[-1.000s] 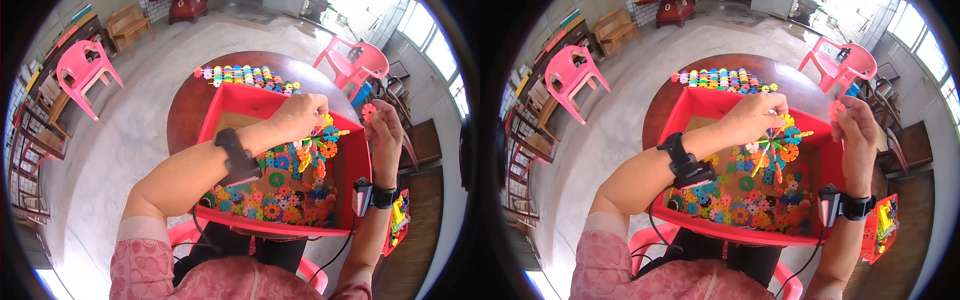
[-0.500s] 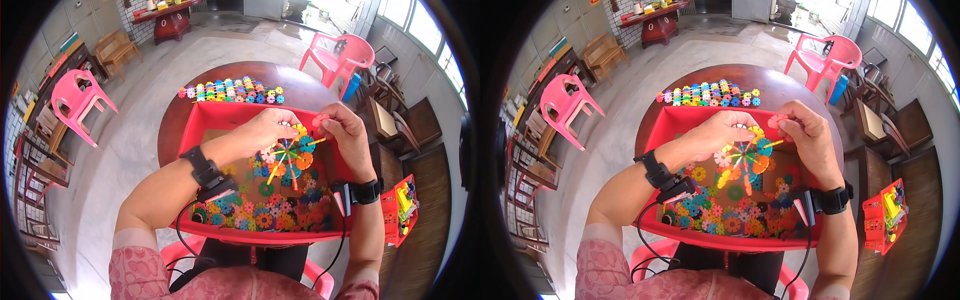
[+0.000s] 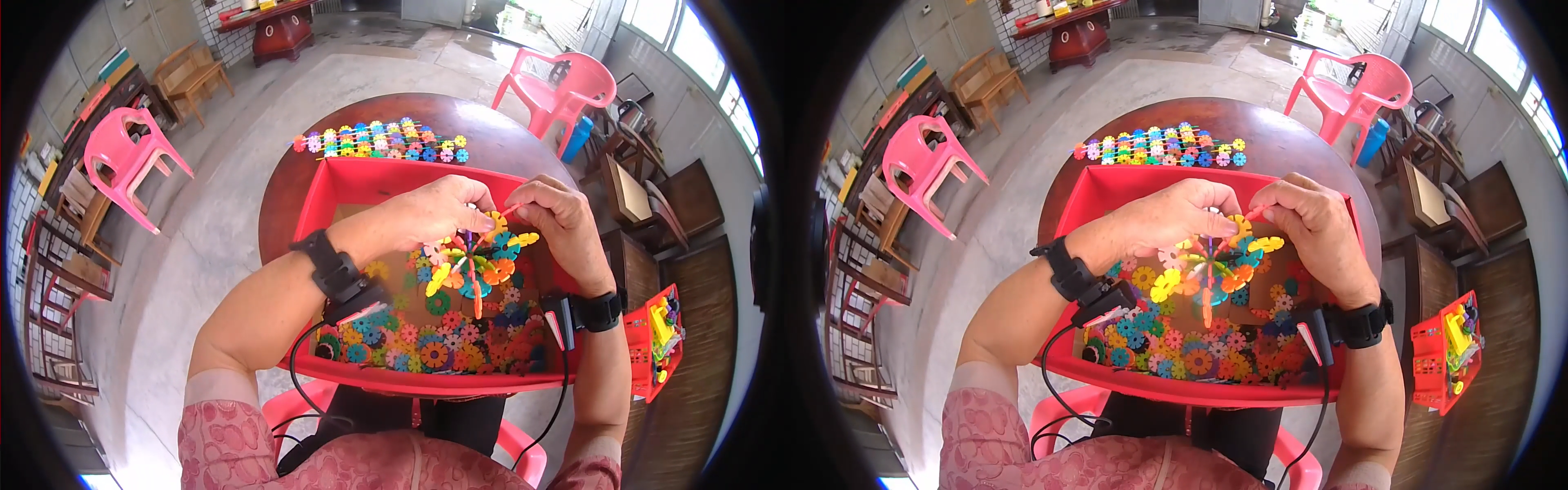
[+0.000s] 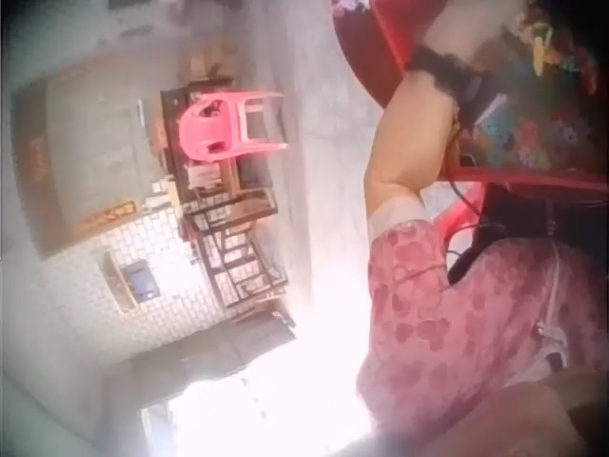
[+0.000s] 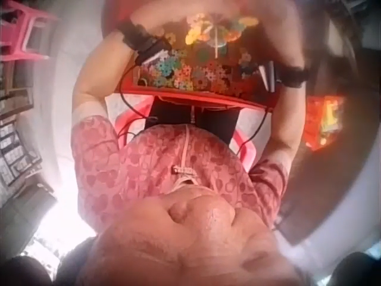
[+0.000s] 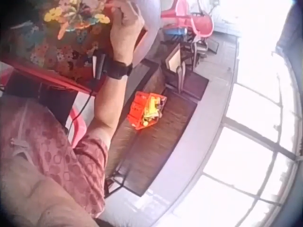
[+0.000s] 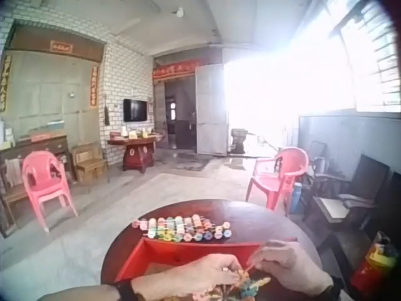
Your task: The person assembles colorful snowflake-shaped interlocking blocks by hand, picking them from a box and connecting them to form a spherical structure.
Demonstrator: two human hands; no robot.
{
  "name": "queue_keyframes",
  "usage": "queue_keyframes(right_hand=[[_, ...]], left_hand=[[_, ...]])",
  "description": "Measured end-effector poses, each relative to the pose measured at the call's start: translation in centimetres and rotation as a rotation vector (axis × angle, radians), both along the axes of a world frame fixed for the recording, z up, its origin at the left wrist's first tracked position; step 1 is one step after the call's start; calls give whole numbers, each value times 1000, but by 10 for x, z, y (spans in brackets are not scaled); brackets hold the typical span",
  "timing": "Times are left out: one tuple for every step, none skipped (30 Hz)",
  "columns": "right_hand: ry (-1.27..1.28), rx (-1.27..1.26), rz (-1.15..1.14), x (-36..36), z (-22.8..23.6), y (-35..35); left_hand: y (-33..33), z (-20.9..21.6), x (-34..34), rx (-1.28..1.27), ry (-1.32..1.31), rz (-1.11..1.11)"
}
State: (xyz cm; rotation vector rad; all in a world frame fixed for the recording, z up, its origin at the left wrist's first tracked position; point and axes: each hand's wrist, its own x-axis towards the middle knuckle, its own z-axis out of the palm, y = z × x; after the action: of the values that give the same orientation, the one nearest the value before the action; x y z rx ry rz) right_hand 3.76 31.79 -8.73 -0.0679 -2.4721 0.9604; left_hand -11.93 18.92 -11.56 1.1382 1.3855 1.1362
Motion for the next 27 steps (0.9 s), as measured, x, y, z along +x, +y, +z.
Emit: queue_keyframes(right_hand=[[-17,0,15,0,0,0],[-18,1,17,0,1,0],[-18,45,32,0,1,1],[-18,89,47,1,1,2],[-19,89,47,1,2,3],[-27,77,70,2,4,2],[-36,66,94,3,6,1],[-36,66,97,4,8,1],[-47,85,107,5,10,1],[-58,105,118,6,11,1],[-59,107,120,7,11,1],[-71,77,120,7,10,1],[-84,48,121,7,10,1],[-84,50,123,8,11,1],[-111,13,138,8,11,1],[-139,-25,153,9,11,1],[-142,-22,153,10,11,1],[-146,-39,152,11,12,0],[-151,-56,150,12,13,-1],[-155,-53,152,12,13,0],[-158,-46,160,12,14,0],[-162,-39,167,12,14,0],[-166,-34,170,11,13,-1],[-161,-43,166,9,10,-1],[-155,-52,163,8,9,-1],[-133,33,174,7,9,-1],[-136,36,179,6,8,0]], left_hand=[[-1,1,0,-23,6,-4],[-3,3,0,-23,6,-2],[-4,7,2,-55,28,-18],[-4,9,2,-88,50,-35],[-4,9,1,-88,48,-35],[-5,9,1,-91,18,-54],[-6,10,0,-93,-12,-73],[-6,7,-1,-93,-13,-71],[-4,4,-1,-50,22,-97],[-4,2,-1,-7,56,-123],[-4,2,-1,-4,55,-121],[-4,3,-1,-35,24,-125],[-5,6,0,-66,-7,-130],[-6,8,1,-64,-7,-128],[-7,10,3,-54,-6,-153],[-8,12,4,-44,-4,-179],[-9,16,6,-40,-7,-179],[-11,20,8,-41,19,-169],[-12,21,9,-41,44,-159],[-10,17,8,-37,40,-157],[-8,12,7,-14,48,-169],[-6,9,6,9,56,-182],[-5,6,4,14,52,-179],[-5,6,3,29,83,-171],[-6,5,2,43,113,-164],[-4,1,1,46,110,-159],[-2,-3,1,115,100,-137]])
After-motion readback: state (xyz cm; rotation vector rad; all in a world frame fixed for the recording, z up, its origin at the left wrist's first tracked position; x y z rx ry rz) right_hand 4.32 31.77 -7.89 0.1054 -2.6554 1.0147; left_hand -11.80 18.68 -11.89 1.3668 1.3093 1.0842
